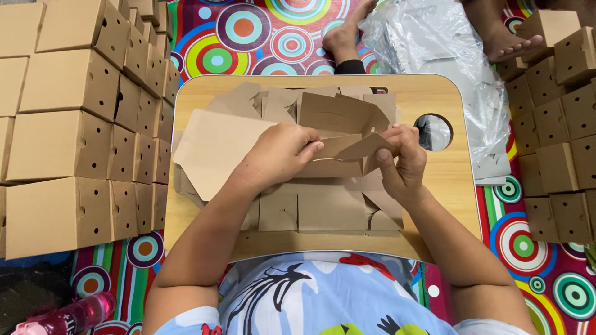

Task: Folding flat cardboard templates into small boxes and stacking them

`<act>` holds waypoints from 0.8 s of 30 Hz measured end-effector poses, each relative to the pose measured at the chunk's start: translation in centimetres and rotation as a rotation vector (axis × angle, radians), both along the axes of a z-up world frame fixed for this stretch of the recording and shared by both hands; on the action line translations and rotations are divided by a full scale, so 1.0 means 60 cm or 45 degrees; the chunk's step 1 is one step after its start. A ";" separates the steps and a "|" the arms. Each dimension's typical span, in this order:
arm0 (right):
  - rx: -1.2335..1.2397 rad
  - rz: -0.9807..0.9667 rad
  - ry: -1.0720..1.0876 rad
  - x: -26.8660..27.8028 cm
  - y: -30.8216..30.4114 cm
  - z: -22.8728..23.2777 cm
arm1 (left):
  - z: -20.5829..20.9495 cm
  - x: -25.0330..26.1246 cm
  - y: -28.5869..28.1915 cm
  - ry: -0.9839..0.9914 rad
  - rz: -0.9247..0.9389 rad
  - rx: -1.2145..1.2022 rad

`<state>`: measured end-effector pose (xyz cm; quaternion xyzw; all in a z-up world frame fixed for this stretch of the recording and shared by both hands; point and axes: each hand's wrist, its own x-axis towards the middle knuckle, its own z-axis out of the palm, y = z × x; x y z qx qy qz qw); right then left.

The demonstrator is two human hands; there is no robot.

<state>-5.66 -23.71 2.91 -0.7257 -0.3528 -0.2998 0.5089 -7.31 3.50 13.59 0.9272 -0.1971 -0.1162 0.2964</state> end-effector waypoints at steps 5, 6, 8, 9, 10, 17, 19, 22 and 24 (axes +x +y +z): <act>-0.108 -0.063 -0.003 -0.001 0.017 0.012 | -0.006 0.011 -0.009 -0.020 -0.012 0.042; -0.196 -0.097 -0.023 -0.002 0.022 0.018 | -0.008 0.011 -0.012 -0.033 -0.015 0.043; -0.239 -0.128 -0.023 -0.002 0.020 0.010 | -0.007 0.011 -0.018 -0.026 -0.034 0.052; -0.279 -0.163 -0.023 -0.003 0.019 0.006 | -0.006 0.011 -0.021 -0.018 -0.056 0.063; -0.280 -0.163 -0.023 -0.004 0.023 0.013 | -0.003 0.011 -0.022 -0.018 -0.056 0.062; -0.692 -0.145 -0.039 -0.019 0.044 0.048 | 0.008 0.012 -0.028 -0.045 -0.117 0.117; -0.740 -0.129 -0.022 -0.008 0.041 0.053 | 0.027 0.006 -0.024 -0.073 -0.141 0.139; -0.641 -0.027 0.047 0.022 0.036 0.070 | 0.068 -0.024 -0.014 -0.244 -0.019 0.086; -0.524 0.076 0.348 0.048 0.032 0.086 | 0.091 -0.055 -0.003 -1.307 0.354 -0.193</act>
